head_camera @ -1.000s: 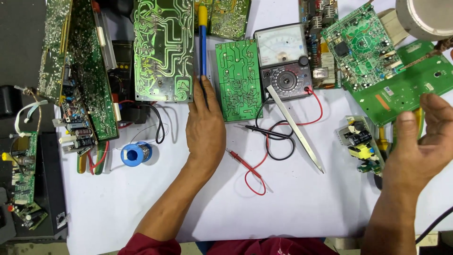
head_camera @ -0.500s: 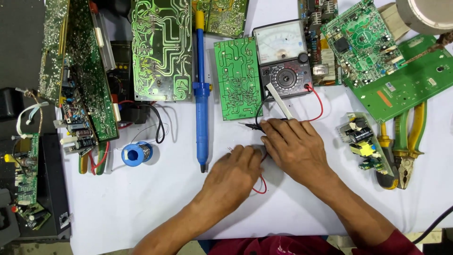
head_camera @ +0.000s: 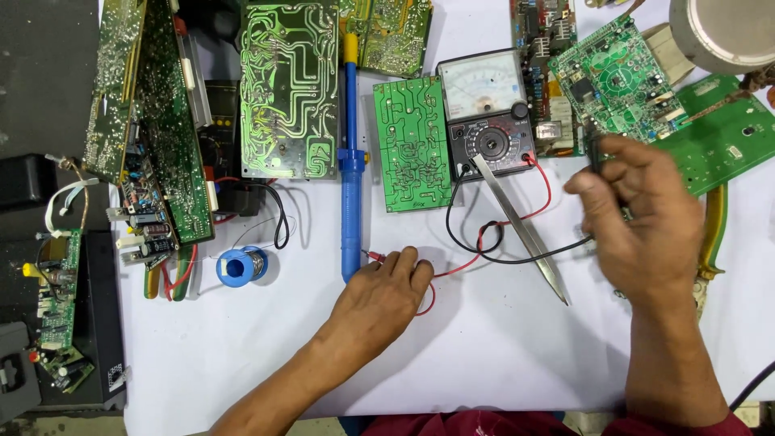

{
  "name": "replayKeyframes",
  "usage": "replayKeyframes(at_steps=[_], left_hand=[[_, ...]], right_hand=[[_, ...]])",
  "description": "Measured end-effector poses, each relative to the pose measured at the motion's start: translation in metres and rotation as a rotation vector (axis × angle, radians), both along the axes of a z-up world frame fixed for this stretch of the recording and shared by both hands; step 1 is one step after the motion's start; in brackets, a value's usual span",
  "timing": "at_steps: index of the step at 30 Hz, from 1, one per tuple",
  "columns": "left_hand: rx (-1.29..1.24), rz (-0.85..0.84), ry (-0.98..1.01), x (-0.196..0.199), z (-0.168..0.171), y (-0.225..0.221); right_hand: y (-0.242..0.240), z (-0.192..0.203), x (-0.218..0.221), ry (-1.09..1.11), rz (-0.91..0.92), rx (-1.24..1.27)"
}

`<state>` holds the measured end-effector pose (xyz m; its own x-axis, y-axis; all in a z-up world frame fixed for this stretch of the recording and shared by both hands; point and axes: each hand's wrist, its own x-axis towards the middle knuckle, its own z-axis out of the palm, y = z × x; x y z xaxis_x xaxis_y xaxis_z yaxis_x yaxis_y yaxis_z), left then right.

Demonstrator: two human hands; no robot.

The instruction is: Testing electronic components on a circuit board using a multimeter and desoldering parts with a soldering iron and pump.

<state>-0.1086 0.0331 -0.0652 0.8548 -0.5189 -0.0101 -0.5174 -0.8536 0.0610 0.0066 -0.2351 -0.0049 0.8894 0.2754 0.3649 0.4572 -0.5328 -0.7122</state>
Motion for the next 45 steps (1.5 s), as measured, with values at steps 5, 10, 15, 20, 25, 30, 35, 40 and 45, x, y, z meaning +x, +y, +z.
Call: replayKeyframes(at_steps=[5, 10, 15, 20, 25, 30, 35, 40, 45], left_hand=[[-0.283, 0.156, 0.341, 0.019, 0.045, 0.004], [-0.513, 0.233, 0.568, 0.039, 0.106, 0.029], [-1.125, -0.164, 0.162, 0.068, 0.082, 0.02], [-1.687, -0.012, 0.523, 0.105, 0.064, 0.019], [-2.06, 0.229, 0.542, 0.124, 0.019, 0.012], [-2.033, 0.292, 0.29, 0.123, -0.005, 0.003], [-2.118, 0.374, 0.338, 0.125, -0.008, 0.011], [-2.109, 0.399, 0.452, 0.122, 0.004, 0.009], [-2.183, 0.301, 0.592, 0.121, 0.009, 0.014]], right_hand=[[0.006, 0.031, 0.003, 0.197, -0.029, 0.387], [0.008, 0.041, 0.02, 0.0, 0.085, 0.357], [0.039, 0.01, 0.056, -0.004, 0.393, 0.795], [0.104, -0.017, 0.066, -0.174, 0.272, 0.433], [0.107, -0.054, 0.076, -0.248, 0.291, 0.221], [0.109, -0.059, 0.081, -0.044, 0.491, 0.413], [0.116, -0.062, 0.079, -0.078, 0.539, 0.384], [0.113, -0.076, 0.084, -0.193, 0.557, 0.296], [0.11, -0.091, 0.079, -0.149, 0.581, 0.336]])
